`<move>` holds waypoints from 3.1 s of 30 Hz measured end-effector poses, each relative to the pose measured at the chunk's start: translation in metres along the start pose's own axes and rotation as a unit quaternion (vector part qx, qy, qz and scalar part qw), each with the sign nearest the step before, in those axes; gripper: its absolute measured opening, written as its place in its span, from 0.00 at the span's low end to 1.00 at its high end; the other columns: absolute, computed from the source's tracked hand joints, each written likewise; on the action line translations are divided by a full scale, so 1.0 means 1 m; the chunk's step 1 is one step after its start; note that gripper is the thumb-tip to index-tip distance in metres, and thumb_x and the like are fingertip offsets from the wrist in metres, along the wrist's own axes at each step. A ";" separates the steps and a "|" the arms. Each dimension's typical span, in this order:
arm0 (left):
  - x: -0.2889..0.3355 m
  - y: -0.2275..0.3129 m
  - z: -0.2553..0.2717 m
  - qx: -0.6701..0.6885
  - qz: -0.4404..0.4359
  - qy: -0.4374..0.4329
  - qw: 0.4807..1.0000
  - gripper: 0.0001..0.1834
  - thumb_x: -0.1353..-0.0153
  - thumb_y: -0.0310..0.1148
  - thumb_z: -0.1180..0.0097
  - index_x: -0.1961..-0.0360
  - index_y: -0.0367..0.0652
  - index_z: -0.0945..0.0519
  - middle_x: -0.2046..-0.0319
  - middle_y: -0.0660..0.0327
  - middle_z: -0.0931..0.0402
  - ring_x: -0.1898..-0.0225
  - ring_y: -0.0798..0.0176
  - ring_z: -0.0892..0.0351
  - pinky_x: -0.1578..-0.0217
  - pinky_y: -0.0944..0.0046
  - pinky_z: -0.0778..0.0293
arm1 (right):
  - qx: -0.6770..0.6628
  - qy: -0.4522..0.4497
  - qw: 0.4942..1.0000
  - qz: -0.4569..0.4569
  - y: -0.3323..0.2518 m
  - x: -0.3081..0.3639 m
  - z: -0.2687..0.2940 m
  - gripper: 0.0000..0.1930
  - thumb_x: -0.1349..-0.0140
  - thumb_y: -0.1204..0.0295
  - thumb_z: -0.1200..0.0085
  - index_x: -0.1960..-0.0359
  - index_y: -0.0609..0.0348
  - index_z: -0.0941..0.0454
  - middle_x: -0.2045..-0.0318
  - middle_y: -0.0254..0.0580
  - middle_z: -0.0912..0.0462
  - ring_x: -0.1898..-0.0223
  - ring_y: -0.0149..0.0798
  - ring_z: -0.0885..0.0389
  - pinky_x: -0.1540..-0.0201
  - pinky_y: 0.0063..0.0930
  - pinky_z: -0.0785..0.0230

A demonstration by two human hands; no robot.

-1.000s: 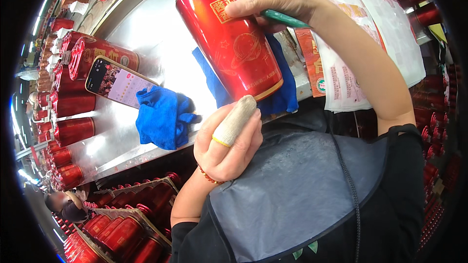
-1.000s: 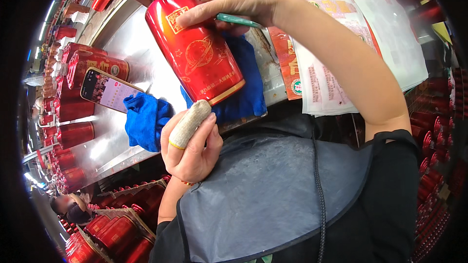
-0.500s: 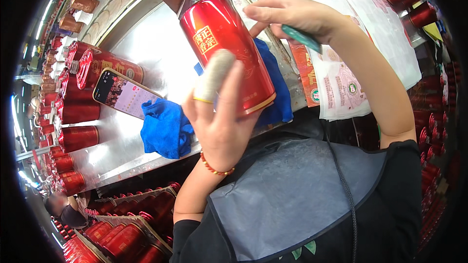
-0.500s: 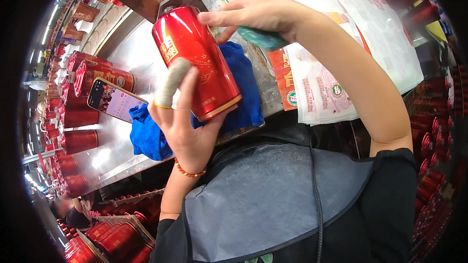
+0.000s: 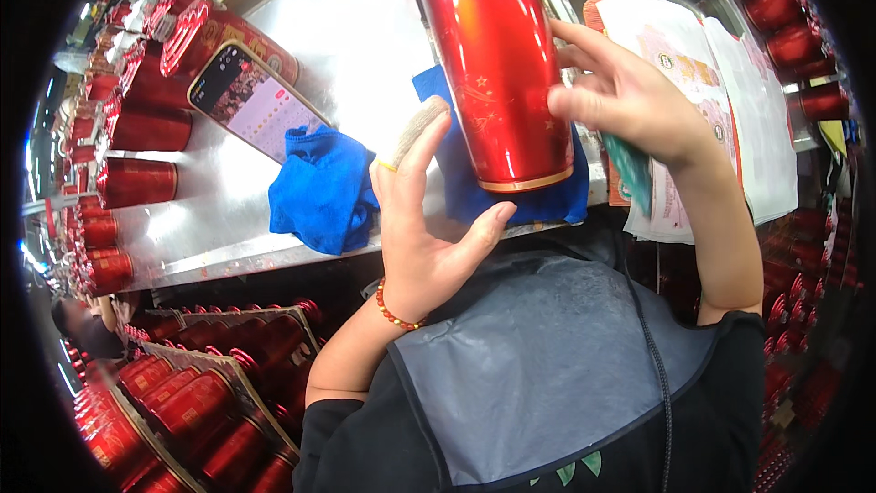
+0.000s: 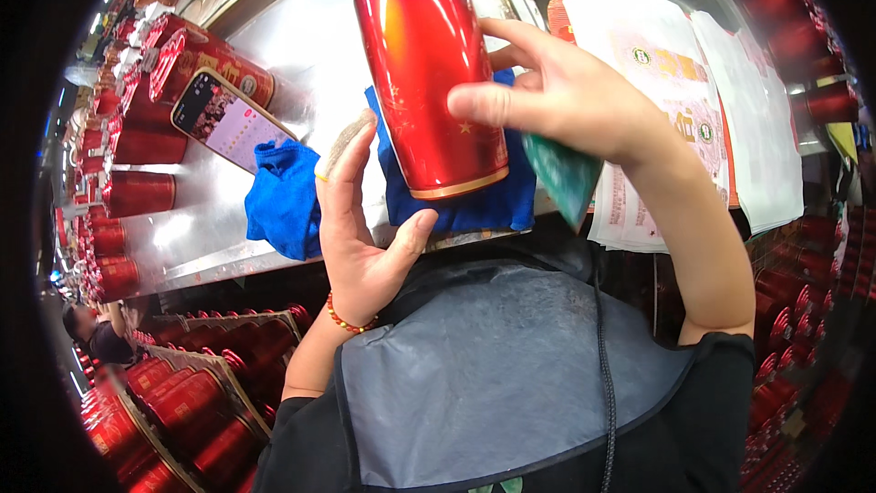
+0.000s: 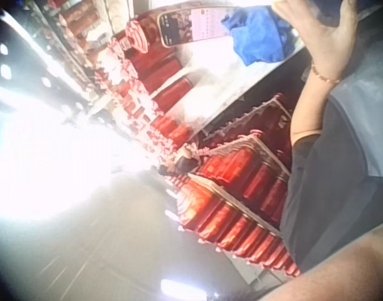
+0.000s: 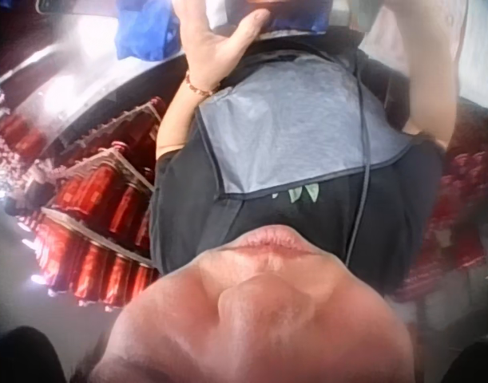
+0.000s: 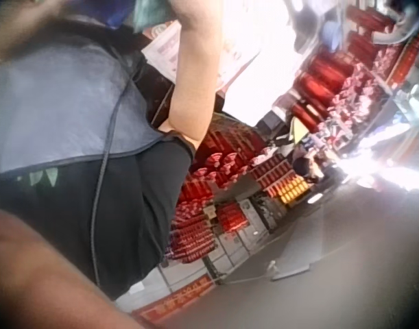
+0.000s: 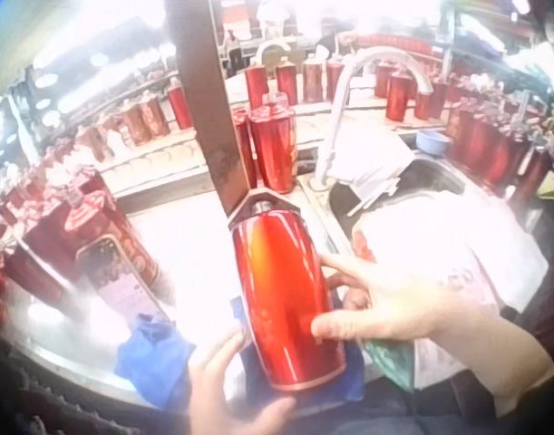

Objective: The person picks up a red cylindrical container, applies a printed label to its side, smooths it with a green tool, and wipes the surface with a blue cloth. The person repeats this process on multiple containers, handling them one at a time.

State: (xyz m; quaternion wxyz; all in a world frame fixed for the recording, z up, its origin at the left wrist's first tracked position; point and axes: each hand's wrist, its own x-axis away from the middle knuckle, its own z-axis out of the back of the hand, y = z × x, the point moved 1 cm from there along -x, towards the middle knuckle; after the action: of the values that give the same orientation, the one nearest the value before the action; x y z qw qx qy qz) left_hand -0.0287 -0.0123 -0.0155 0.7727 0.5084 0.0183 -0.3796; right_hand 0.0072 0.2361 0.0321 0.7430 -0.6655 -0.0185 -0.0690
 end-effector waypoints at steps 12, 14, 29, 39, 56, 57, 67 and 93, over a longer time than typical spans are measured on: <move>-0.009 0.009 -0.008 -0.047 -0.020 -0.018 0.999 0.47 0.44 0.34 0.26 0.27 0.39 0.38 0.28 0.48 0.39 0.26 0.47 0.43 0.27 0.52 0.46 | 0.181 0.059 0.980 0.061 -0.006 0.037 -0.029 0.55 0.52 0.75 0.27 0.23 0.65 0.49 0.34 0.57 0.28 0.69 0.22 0.30 0.63 0.16 0.33; -0.007 0.006 -0.010 -0.042 -0.024 -0.010 0.999 0.47 0.44 0.36 0.26 0.26 0.39 0.38 0.28 0.48 0.39 0.26 0.47 0.42 0.27 0.52 0.46 | 0.159 0.054 0.984 0.063 -0.004 0.037 -0.029 0.54 0.51 0.75 0.28 0.22 0.65 0.49 0.33 0.57 0.29 0.68 0.22 0.30 0.63 0.16 0.33; -0.013 0.002 -0.014 0.157 0.053 -0.036 0.986 0.43 0.37 0.29 0.38 0.24 0.37 0.46 0.24 0.49 0.49 0.22 0.52 0.51 0.24 0.50 0.53 | -0.018 0.048 0.998 0.026 0.005 0.029 -0.023 0.51 0.47 0.72 0.26 0.24 0.68 0.46 0.36 0.55 0.29 0.68 0.20 0.28 0.62 0.15 0.30; -0.014 0.006 -0.015 0.201 0.076 -0.019 0.976 0.44 0.38 0.30 0.37 0.24 0.39 0.46 0.25 0.51 0.47 0.24 0.52 0.47 0.25 0.50 0.50 | -0.043 0.050 0.998 0.021 0.008 0.027 -0.023 0.53 0.48 0.72 0.26 0.24 0.67 0.47 0.34 0.57 0.31 0.68 0.21 0.29 0.62 0.15 0.31; -0.008 0.009 -0.022 0.211 0.115 0.010 0.971 0.46 0.40 0.31 0.34 0.24 0.39 0.47 0.27 0.53 0.45 0.26 0.52 0.44 0.26 0.52 0.46 | -0.050 0.042 0.998 0.012 0.011 0.024 -0.022 0.56 0.50 0.69 0.24 0.23 0.67 0.49 0.36 0.55 0.30 0.68 0.20 0.28 0.62 0.14 0.31; -0.009 0.010 -0.024 0.210 0.117 0.014 0.971 0.47 0.40 0.31 0.34 0.24 0.39 0.47 0.27 0.52 0.45 0.26 0.52 0.44 0.26 0.52 0.46 | -0.050 0.042 0.998 0.012 0.011 0.024 -0.022 0.56 0.50 0.69 0.24 0.23 0.67 0.49 0.37 0.55 0.30 0.68 0.20 0.28 0.62 0.14 0.31; -0.004 0.004 -0.023 0.192 0.102 0.037 0.975 0.45 0.45 0.30 0.29 0.29 0.36 0.40 0.32 0.48 0.40 0.31 0.51 0.36 0.32 0.53 0.37 | -0.053 0.036 0.998 0.001 0.012 0.023 -0.020 0.56 0.50 0.69 0.24 0.23 0.67 0.49 0.40 0.52 0.28 0.66 0.21 0.26 0.60 0.15 0.30; 0.008 0.018 0.000 -0.173 -0.267 -0.009 0.948 0.20 0.54 0.22 0.32 0.56 0.38 0.12 0.53 0.57 0.15 0.49 0.52 0.17 0.54 0.60 0.16 | -0.036 -0.014 0.999 -0.015 0.013 0.021 -0.015 0.54 0.46 0.66 0.26 0.23 0.66 0.50 0.38 0.52 0.30 0.51 0.34 0.22 0.50 0.26 0.27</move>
State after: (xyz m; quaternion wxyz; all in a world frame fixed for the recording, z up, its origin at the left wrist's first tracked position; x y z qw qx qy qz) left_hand -0.0124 -0.0134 -0.0050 0.7189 0.3404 0.2122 -0.5678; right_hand 0.0285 0.2213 0.0206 0.7174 -0.6921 -0.0364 -0.0713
